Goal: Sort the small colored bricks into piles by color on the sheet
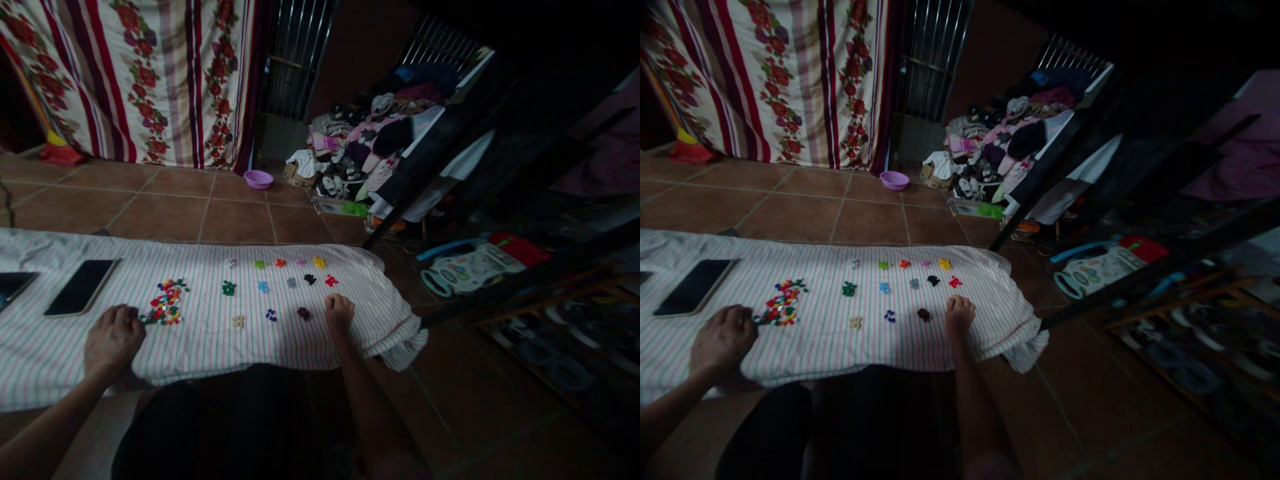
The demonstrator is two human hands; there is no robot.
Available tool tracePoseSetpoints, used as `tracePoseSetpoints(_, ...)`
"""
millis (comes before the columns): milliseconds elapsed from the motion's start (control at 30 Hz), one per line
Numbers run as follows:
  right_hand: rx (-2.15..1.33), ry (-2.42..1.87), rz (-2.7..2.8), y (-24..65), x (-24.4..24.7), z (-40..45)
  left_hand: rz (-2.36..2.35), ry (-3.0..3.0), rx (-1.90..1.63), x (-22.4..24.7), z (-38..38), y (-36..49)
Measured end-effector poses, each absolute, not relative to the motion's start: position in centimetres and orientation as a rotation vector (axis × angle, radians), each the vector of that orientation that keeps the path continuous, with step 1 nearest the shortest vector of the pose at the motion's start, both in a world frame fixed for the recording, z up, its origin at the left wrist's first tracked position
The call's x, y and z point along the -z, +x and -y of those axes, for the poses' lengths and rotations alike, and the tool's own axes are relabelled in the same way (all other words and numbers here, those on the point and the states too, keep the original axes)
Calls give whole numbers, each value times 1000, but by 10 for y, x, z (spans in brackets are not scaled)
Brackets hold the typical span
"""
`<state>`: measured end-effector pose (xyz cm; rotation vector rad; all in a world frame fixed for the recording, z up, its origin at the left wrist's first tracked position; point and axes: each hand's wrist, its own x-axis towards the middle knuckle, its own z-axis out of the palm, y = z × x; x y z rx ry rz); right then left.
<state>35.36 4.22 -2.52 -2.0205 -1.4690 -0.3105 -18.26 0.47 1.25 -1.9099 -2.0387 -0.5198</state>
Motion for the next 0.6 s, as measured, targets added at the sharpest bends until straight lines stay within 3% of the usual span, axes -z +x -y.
tracePoseSetpoints(600, 441, -1831, 1500, 342, 14, -40, 2091, -1884, 603, -10, -6, -182)
